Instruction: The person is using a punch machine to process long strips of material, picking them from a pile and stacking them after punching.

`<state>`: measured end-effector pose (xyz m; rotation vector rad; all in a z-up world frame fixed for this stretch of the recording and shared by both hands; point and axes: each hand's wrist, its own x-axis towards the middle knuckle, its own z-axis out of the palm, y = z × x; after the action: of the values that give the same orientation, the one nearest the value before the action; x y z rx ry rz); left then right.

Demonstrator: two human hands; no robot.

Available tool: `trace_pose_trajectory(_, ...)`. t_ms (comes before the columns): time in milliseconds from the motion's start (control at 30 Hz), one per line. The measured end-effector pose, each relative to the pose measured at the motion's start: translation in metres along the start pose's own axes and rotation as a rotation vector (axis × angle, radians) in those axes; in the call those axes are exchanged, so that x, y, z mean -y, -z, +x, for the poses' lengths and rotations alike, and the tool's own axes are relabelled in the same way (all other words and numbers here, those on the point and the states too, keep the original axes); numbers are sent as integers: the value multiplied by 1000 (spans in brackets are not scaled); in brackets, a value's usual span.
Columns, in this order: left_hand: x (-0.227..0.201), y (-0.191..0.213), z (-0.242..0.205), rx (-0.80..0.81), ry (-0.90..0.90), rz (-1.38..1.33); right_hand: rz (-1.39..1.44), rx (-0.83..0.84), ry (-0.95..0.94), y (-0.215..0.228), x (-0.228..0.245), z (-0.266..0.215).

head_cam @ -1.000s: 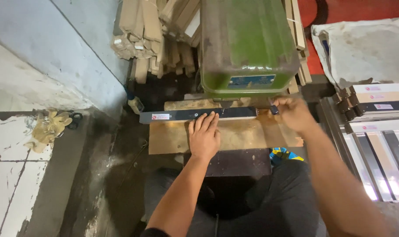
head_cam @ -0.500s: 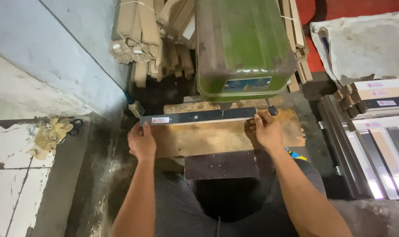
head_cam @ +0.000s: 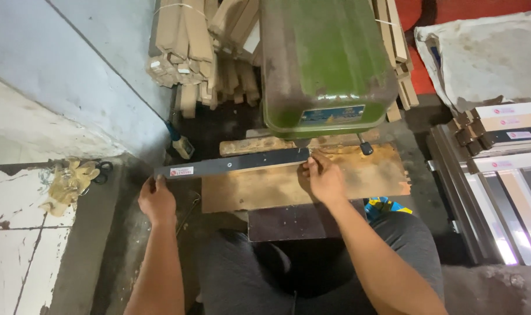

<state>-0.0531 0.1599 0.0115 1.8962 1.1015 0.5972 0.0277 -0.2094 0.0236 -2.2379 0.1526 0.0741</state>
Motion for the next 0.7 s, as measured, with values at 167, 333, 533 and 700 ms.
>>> trace_pose_trajectory(167,-20,6,-7,5,30,8,-23,24,-24,3,2,4)
trace_pose_trajectory(333,-56,11,-32,34,17,-29,73,37,-72,7,-1,10)
trace_pose_trajectory(533,-50,15,-24,85,-50,11,28,51,-65,10,5,5)
trace_pose_trajectory(700,-32,-31,-29,-107,-212,209,123,39,-14,17,1,-5)
